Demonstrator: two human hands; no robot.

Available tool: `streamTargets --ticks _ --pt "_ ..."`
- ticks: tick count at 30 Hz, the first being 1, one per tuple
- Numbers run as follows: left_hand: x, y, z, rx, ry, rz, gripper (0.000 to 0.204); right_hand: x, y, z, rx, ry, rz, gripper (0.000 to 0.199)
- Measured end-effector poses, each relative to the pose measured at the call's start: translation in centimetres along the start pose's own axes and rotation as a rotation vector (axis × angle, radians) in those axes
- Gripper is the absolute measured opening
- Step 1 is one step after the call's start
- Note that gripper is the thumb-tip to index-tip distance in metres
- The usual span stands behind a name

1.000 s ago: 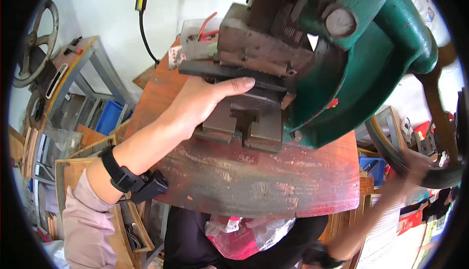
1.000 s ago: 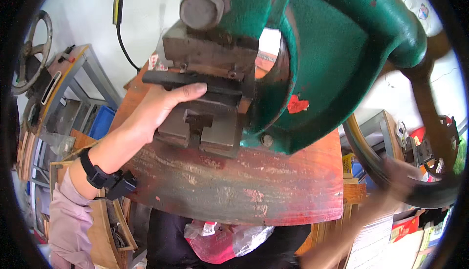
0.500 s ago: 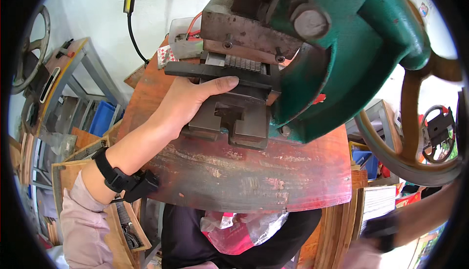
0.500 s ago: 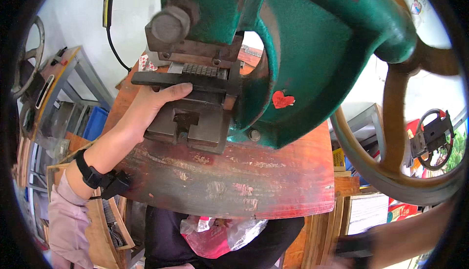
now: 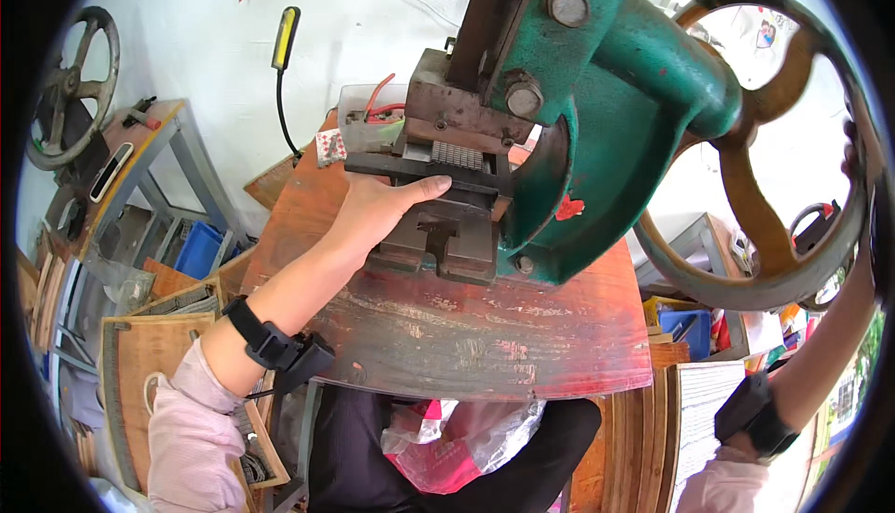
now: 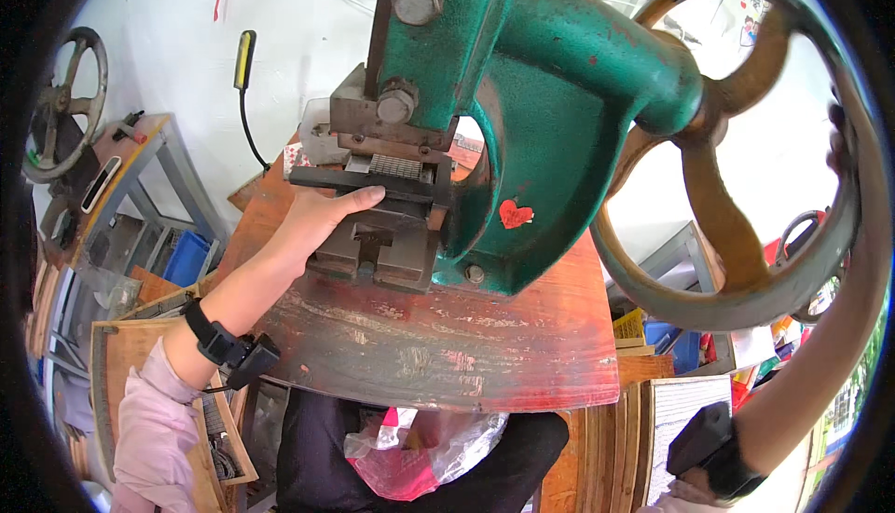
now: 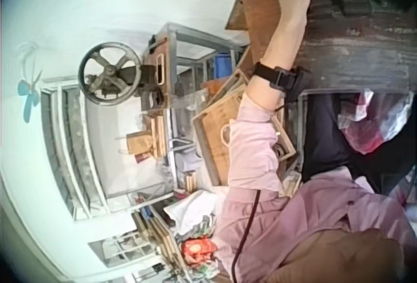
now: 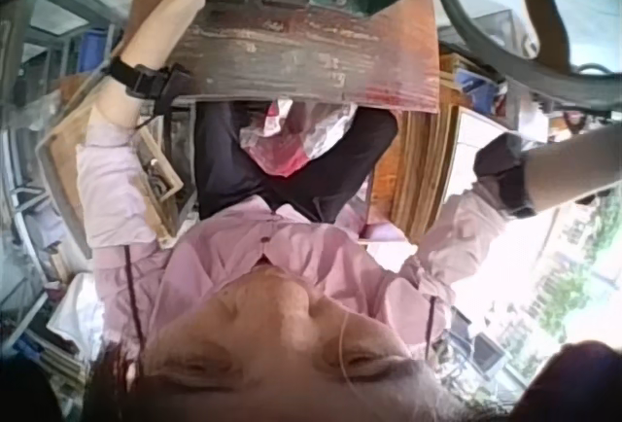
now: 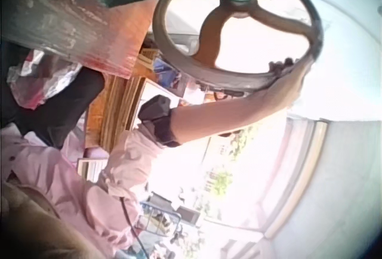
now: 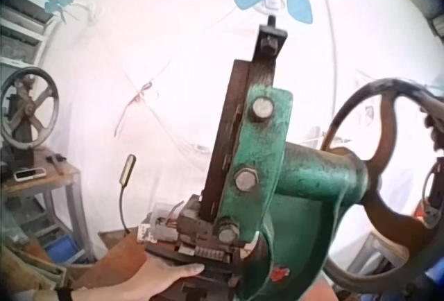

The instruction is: Assembling metal components and using a manual press in a workshop.

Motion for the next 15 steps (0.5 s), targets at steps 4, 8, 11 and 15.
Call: streamTargets --ticks 4,8,11,15 --pt "-2.4 0.0 3.6 0.619 -0.827 -0.164 0.087 4.7 1.6 0.6 -0.105 0.168 -0.032 0.044" --pt "-4.7 -5.8 2.9 0.807 -0.862 -0.395 0.086 7.3 1.0 -1.0 -0.194 0.301 -0.078 0.046" --pt "-2.8 -4.8 2.5 0.764 -0.309 -0.224 0.07 6.0 2.1 -1.2 -0.283 0.368 -0.01 0.045" --pt "-7.1 -4.1 2.4 0.656 -0.064 -0.476 0.042 5.7 2.4 -1.5 -0.429 0.406 -0.017 0.043"
Point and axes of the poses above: each hand's wrist, its own x-axis towards the middle knuckle, its own z-axis out of the back of the hand, y = z × x, the point moved 9 cm from there along x, towards the middle knuckle, and after that the axes turned 11 degrees about y, right-handed, at the moved point
